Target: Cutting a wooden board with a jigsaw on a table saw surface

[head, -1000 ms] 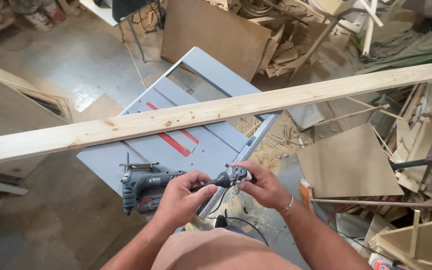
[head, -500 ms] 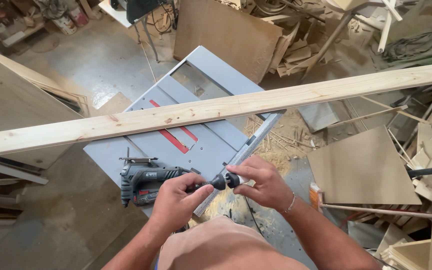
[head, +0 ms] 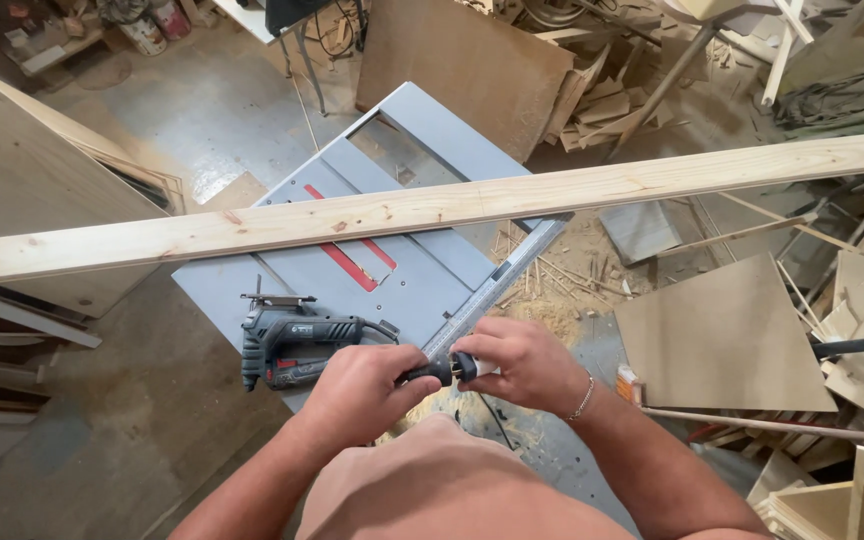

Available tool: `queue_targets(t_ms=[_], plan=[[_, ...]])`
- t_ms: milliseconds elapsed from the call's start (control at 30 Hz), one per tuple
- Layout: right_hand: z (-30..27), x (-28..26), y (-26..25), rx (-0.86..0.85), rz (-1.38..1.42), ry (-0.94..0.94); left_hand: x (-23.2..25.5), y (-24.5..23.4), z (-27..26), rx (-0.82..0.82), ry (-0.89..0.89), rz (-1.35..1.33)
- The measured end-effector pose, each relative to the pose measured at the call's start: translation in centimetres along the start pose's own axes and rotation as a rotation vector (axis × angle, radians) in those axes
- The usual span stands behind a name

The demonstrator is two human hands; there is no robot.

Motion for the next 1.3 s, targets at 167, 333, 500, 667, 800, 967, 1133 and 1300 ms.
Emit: queue_targets(t_ms=[167,333,500,667,800,967,1133,1300], plan=[[0.2,-0.7,0.8,-0.104,0.149,0.067,0.9,-0.1,-0.5,-0.024,0.16,0.125],[-1.0,-0.1,3.5,-0.402,-0.027,0.28,0.3,1.4,-1.0,-0.162,0.023,0.182],[-1.7,0.1,5.1,-0.478,0.204,0.49,-0.6,1.8,-1.4,-0.155,-0.024,0.094],[-1.1,-1.5,5.3,-0.557,0.244,0.344,-0.7,2.7,-2.4,-0.282,-0.071,-0.019],[-0.7,-1.9,5.5,-0.533,0.323,0.334,-0.4,2.5,-3.2,-0.265,-0.133,-0.12],[1.5,-2.1,5.7,-0.426,0.275,0.402,-1.8,2.8,-2.2,-0.018,-0.133,-0.159],[1.3,-0.6,8.0,-0.536,0.217,0.641,-5.1,3.6,0.1,0.145,0.091,-0.264],[-13.5,8.0,19.3,-0.843,0.157,0.739,-23.7,3.4,1.6,0.388,-0.415,-0.131]])
Point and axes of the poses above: each hand's wrist, its own z-axis towards the middle knuckle, its own y-axis out of the palm, x = y × z, the point moved 5 cm from there along z, towards the middle knuckle, and after that the axes turned 6 degrees about -y, right-handed, at the moved point
